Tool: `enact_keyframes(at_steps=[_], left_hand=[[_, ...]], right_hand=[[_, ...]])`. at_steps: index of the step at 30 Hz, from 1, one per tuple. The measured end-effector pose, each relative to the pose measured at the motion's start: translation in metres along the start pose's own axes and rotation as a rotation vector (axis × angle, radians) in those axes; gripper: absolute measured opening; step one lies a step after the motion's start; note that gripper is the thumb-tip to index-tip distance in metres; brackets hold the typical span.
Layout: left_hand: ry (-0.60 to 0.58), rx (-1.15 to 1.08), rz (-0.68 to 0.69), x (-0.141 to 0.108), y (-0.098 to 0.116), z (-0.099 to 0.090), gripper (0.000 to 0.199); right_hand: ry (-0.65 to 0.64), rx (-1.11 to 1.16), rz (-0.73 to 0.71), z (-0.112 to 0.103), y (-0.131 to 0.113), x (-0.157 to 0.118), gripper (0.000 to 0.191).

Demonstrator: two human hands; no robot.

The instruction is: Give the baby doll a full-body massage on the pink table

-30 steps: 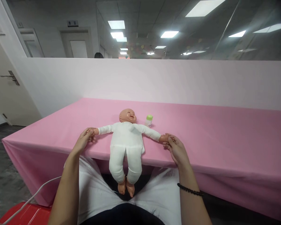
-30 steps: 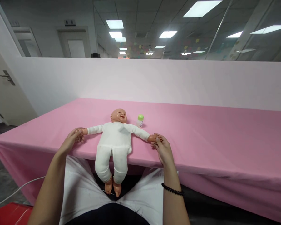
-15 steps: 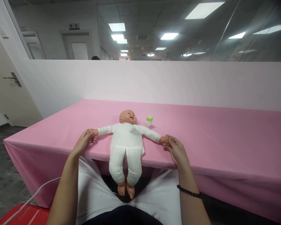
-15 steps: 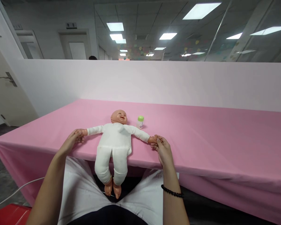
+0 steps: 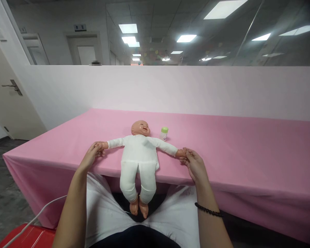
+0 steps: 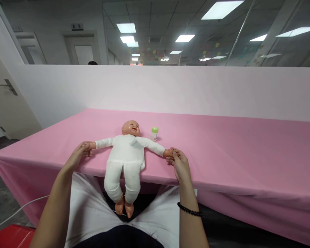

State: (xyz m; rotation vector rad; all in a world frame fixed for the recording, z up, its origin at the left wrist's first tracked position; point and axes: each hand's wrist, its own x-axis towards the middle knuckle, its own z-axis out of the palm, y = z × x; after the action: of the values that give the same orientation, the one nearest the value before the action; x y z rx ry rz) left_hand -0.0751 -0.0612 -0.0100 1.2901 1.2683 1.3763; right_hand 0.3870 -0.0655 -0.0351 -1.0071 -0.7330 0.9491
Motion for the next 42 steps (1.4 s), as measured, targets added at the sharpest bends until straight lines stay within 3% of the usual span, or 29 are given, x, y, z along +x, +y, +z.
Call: enact_keyframes(at_steps=[15, 30, 37, 42], left_hand=[[0.015, 0.011, 0.003, -0.0014, 0.0019, 0.0013, 0.052], [0.020, 0.044, 0.012, -0.0035, 0.0032, 0.0016, 0.052], [0.015, -0.048, -0.030, -0.0023, 0.0069, 0.0048, 0.052], [0.014, 0.016, 0.004, -0.0038, 0.0048, 0.0023, 0.051]], right_hand=[[0.003, -0.012, -0.008, 0.0018, -0.0025, -0.0018, 0.078], [-0.003, -0.034, -0.010, 0.0040, -0.0060, -0.0050, 0.073], [-0.017, -0.033, 0.018, 0.0030, -0.0082, -0.0059, 0.060], [-0.023, -0.043, 0.016, 0.0031, -0.0088, -0.0065, 0.057]])
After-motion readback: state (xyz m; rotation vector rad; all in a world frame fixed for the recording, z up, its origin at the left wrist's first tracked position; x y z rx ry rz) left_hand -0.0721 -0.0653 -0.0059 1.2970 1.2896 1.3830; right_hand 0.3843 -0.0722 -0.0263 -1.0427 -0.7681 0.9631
